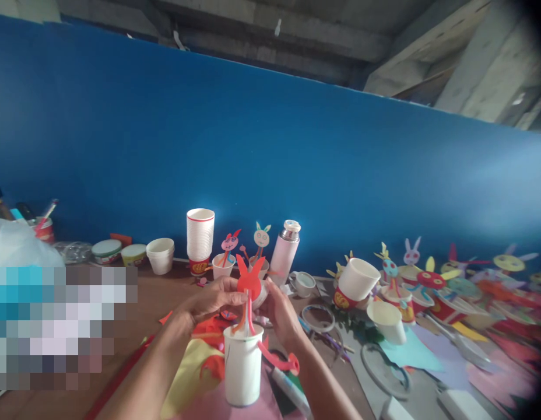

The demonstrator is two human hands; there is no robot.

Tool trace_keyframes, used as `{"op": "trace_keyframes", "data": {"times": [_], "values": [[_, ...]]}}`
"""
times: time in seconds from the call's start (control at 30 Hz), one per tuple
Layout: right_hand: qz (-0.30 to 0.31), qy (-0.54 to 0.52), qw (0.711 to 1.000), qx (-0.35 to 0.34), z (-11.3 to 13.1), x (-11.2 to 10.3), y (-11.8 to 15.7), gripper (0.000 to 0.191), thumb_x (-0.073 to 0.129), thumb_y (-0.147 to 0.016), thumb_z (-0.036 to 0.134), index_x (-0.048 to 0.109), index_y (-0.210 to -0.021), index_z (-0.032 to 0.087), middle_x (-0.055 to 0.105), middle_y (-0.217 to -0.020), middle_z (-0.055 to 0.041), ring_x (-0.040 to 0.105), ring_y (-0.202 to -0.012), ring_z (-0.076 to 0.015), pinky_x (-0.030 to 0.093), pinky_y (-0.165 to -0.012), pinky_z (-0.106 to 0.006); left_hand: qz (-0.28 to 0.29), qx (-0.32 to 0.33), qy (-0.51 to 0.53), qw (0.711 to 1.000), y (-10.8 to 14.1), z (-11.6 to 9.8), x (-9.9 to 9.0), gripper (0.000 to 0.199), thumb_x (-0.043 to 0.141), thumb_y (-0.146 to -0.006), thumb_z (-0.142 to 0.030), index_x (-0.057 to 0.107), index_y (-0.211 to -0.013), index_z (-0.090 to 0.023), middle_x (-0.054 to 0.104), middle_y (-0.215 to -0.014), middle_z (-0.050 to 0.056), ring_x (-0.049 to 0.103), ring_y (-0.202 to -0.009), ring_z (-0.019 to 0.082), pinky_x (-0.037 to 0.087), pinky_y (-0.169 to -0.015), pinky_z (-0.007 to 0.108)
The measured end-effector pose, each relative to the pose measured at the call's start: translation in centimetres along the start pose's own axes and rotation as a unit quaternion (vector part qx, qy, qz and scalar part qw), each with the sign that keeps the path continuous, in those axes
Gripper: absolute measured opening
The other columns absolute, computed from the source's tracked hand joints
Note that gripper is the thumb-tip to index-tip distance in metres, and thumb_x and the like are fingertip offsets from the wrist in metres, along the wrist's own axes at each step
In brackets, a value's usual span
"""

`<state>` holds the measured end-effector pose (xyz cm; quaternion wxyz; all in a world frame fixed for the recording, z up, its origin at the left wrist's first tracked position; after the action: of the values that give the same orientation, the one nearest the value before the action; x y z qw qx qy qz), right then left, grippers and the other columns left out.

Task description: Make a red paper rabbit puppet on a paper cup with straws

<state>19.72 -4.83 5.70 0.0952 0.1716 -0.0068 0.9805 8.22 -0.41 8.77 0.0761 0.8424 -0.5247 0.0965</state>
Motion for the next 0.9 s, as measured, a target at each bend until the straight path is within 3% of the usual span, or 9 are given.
{"op": "trace_keyframes", "data": {"times": [0.1,0.23,0.4,0.5,0.6,0.77,0.9], "values": [[0.047,0.025,0.997,-0.062,1.4,1.2,0.7,0.031,0.054,-0.075,0.039,0.057,-0.096,0.016,0.063,-0.074,-0.0033,0.056,-0.059,-0.0141,0.045,-0.055,-0.025,-0.008,0.012,0.019,1.000,0.2,-0.5,0.1,0.024,0.064,-0.069,-0.027,0.066,-0.087,-0.012,0.067,-0.078,0.009,0.062,-0.073,0.020,0.045,-0.072,0.033],[0.060,0.035,0.991,-0.113,2.3,1.9,1.1,0.047,0.062,-0.069,0.029,0.046,-0.113,0.021,0.061,-0.093,-0.0040,0.057,-0.068,-0.0150,0.047,-0.062,-0.027,-0.006,0.024,0.029,0.999,0.3,-0.9,0.2,0.026,0.064,-0.070,-0.028,0.066,-0.089,-0.011,0.068,-0.080,0.010,0.063,-0.074,0.021,0.045,-0.069,0.031],[0.030,0.072,0.985,-0.154,2.1,1.3,1.3,0.034,0.055,-0.076,0.032,0.049,-0.108,0.021,0.059,-0.084,-0.0015,0.054,-0.069,-0.0139,0.045,-0.063,-0.025,-0.008,0.023,0.044,0.999,0.2,-0.8,0.1,0.028,0.064,-0.070,-0.027,0.065,-0.092,-0.010,0.068,-0.083,0.012,0.063,-0.075,0.022,0.045,-0.071,0.032],[-0.001,0.089,0.987,-0.131,1.5,0.7,1.1,0.025,0.050,-0.079,0.039,0.055,-0.093,0.019,0.058,-0.071,0.0002,0.052,-0.059,-0.0118,0.042,-0.055,-0.022,-0.006,0.012,0.040,0.999,0.2,-0.6,0.1,0.029,0.065,-0.069,-0.027,0.064,-0.093,-0.010,0.068,-0.083,0.013,0.064,-0.075,0.023,0.046,-0.064,0.030],[0.009,0.030,0.997,-0.075,0.5,0.6,0.6,0.034,0.044,-0.080,0.048,0.056,-0.080,0.016,0.058,-0.063,-0.0002,0.051,-0.051,-0.0116,0.041,-0.051,-0.022,-0.008,0.014,0.033,0.999,0.3,-0.6,0.0,0.025,0.064,-0.070,-0.025,0.065,-0.090,-0.010,0.069,-0.076,0.012,0.064,-0.071,0.022,0.047,-0.062,0.028],[0.041,-0.034,0.998,0.025,-0.8,0.8,0.1,0.049,0.038,-0.078,0.058,0.059,-0.084,0.014,0.063,-0.066,-0.0042,0.056,-0.052,-0.0135,0.043,-0.053,-0.024,-0.009,0.003,0.040,0.999,0.2,-0.3,-0.2,0.017,0.064,-0.070,-0.023,0.065,-0.082,-0.011,0.069,-0.071,0.010,0.065,-0.068,0.021,0.046,-0.060,0.026],[0.007,0.029,0.999,-0.035,-0.1,0.1,0.0,0.043,0.042,-0.079,0.053,0.059,-0.081,0.014,0.060,-0.063,-0.0033,0.053,-0.052,-0.0132,0.042,-0.051,-0.024,-0.012,0.011,0.037,0.999,0.1,-0.3,-0.3,0.018,0.065,-0.069,-0.025,0.064,-0.081,-0.011,0.068,-0.073,0.009,0.065,-0.069,0.021,0.047,-0.065,0.029]]}}
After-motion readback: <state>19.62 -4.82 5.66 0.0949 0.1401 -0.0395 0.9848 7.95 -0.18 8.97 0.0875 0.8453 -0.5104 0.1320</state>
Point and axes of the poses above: each hand's wrist, its own y-axis away from the middle knuckle, its own x-axis out of the palm, z = x × y, the point moved 5 cm from there along -y, towards the middle knuckle
